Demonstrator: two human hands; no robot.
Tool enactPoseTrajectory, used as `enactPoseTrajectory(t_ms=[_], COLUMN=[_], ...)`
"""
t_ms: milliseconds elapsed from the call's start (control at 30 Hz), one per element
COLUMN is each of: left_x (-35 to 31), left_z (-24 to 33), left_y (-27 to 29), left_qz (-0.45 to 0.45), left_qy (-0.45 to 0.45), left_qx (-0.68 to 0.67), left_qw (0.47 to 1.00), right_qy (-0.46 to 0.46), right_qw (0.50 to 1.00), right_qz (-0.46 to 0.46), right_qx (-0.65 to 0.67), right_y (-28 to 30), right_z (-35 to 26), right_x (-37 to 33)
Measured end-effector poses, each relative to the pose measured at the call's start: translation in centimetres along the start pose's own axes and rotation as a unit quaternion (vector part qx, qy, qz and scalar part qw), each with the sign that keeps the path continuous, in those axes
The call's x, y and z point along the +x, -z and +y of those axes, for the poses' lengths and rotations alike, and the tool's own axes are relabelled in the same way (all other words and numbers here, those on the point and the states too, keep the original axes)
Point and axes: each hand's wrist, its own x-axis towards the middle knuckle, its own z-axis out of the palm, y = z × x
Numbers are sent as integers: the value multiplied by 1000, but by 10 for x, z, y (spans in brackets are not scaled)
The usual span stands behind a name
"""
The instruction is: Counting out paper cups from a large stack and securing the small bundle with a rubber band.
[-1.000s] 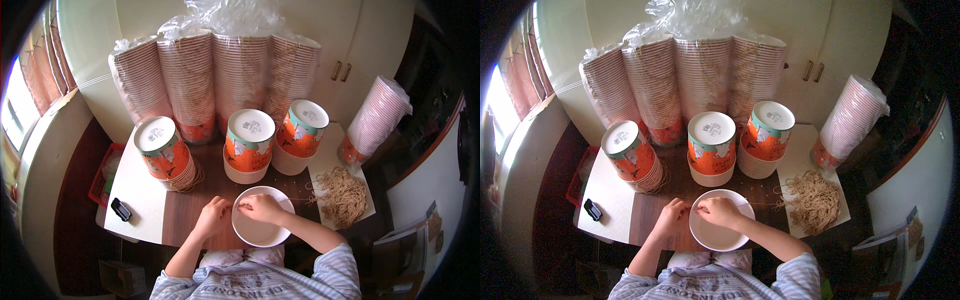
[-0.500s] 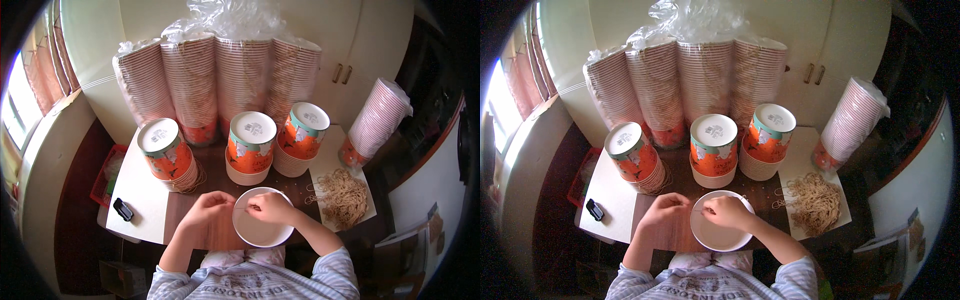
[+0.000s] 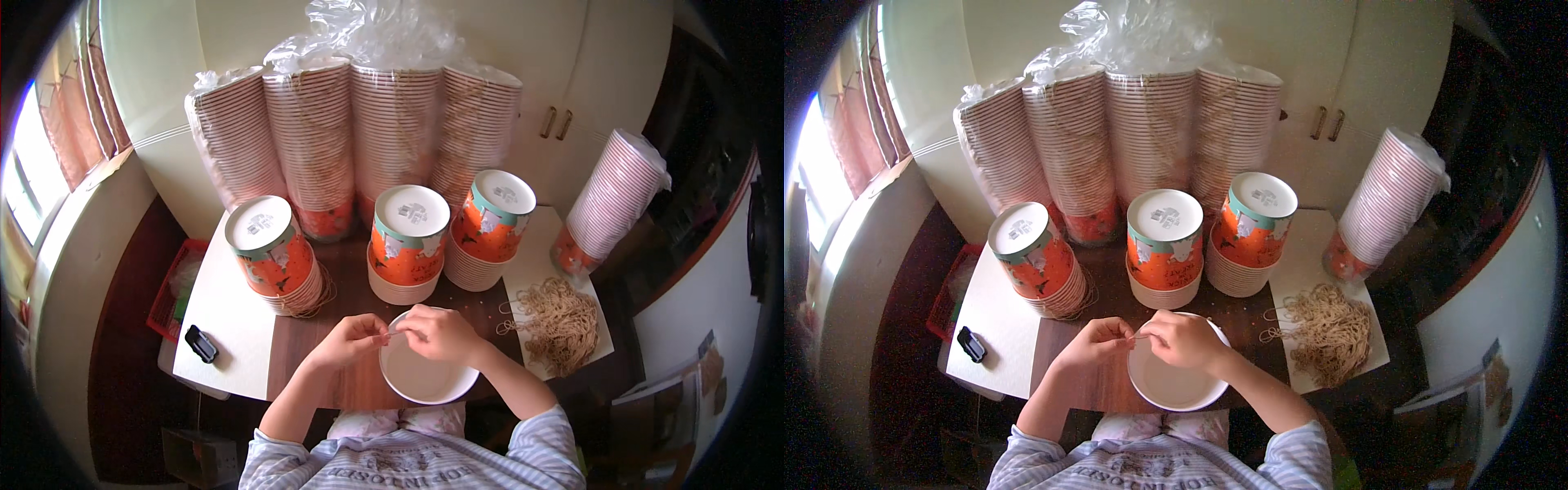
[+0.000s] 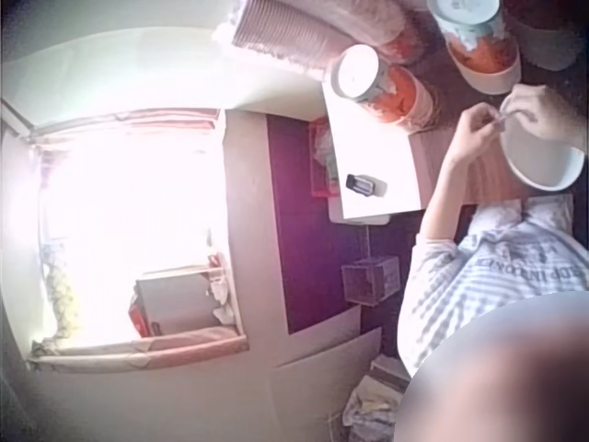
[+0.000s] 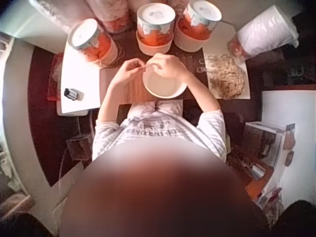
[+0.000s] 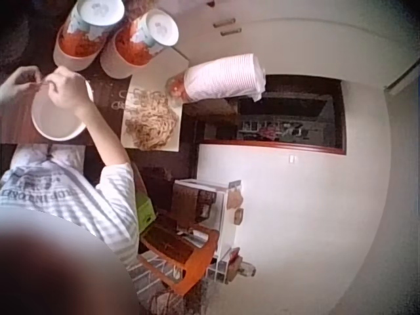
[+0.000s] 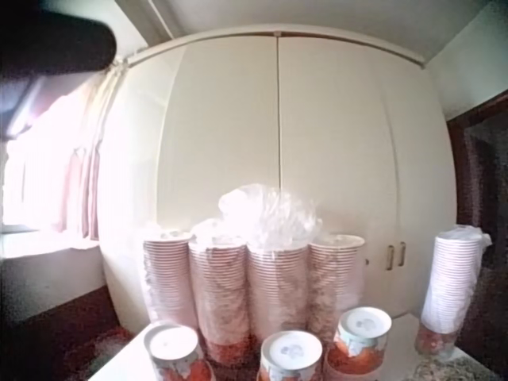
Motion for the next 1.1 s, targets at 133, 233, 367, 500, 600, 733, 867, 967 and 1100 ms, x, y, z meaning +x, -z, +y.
enactPoseTrajectory(t_ms=[133, 233, 367, 500, 600, 733, 867, 967, 1100], left_x=[1, 1, -1, -2, -2, -4, -3, -4, -6], left_z=[0, 4, 3, 1, 2, 7, 4, 3, 3], left_y=[3, 3, 7, 10, 9, 6, 3, 4, 2], left_qz=[-29, -33, 56, 58, 69, 95, 105, 108, 102], left_qy=[-10, -20, 13, 16, 15, 11, -7, -13, -16], left_qx=[-13, -5, 10, -30, 14, 121, 175, 110, 7], left_qw=[999, 999, 998, 998, 997, 988, 979, 988, 995], right_qy=[4, 3, -9, 57, 88, -17, -38, -34, -18], right_qw=[993, 996, 993, 990, 973, 987, 991, 994, 993], right_qz=[7, 41, 66, 16, -43, 34, 59, 46, 55], right_qx=[-120, -80, -93, -129, -208, -153, -111, -90, -104], right_y=[-10, -13, -15, -29, -33, -25, -31, -34, -35], right_z=[-3, -1, -7, -18, -22, -19, -7, -3, -7], right_x=[-1, 0, -2, -5, -4, 4, 8, 8, 7])
